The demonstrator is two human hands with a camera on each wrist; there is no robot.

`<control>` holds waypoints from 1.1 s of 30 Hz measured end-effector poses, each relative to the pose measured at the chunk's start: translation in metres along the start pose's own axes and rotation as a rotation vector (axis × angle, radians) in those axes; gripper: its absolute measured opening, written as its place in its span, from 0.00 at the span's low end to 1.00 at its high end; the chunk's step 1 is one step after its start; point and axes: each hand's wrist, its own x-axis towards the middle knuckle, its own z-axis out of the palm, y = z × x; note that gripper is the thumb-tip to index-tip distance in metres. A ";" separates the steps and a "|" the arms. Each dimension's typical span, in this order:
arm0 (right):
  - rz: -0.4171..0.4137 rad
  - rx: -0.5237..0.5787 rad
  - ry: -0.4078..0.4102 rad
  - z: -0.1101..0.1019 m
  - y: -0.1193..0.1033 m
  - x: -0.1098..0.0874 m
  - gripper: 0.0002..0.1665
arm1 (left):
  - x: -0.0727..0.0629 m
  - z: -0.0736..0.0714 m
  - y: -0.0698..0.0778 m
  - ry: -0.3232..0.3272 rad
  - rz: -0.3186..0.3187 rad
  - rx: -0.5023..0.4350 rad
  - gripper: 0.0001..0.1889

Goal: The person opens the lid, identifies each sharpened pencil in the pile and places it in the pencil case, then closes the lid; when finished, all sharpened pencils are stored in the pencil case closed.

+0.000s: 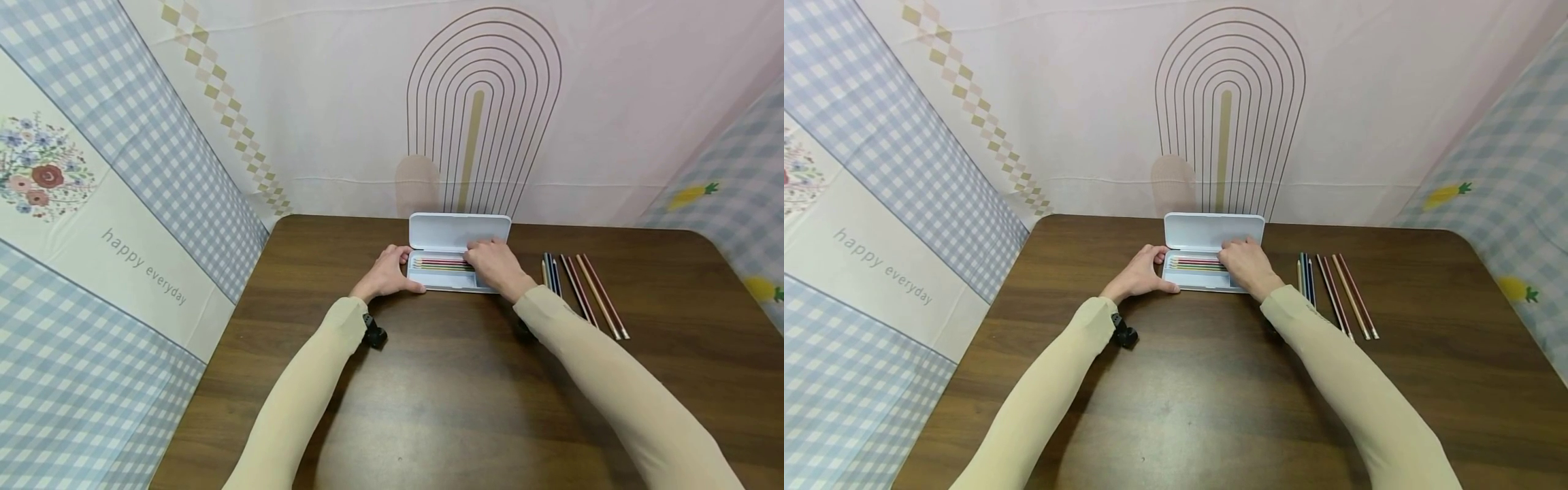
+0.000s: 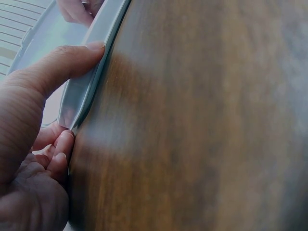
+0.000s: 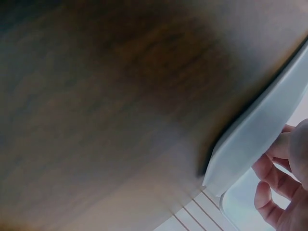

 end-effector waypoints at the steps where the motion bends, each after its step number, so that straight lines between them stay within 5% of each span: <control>1: 0.006 0.000 -0.003 0.000 0.000 0.000 0.16 | 0.000 0.000 0.000 0.000 -0.001 0.001 0.46; 18: 0.096 0.131 0.109 -0.004 0.000 -0.018 0.12 | 0.000 -0.001 0.000 0.002 -0.003 -0.005 0.46; 27: 0.262 0.335 0.140 -0.011 -0.003 -0.041 0.12 | 0.000 -0.001 0.000 0.002 -0.007 0.001 0.47; 33: 0.391 0.414 0.238 -0.018 -0.005 -0.063 0.14 | 0.000 -0.001 0.000 -0.005 -0.013 0.001 0.48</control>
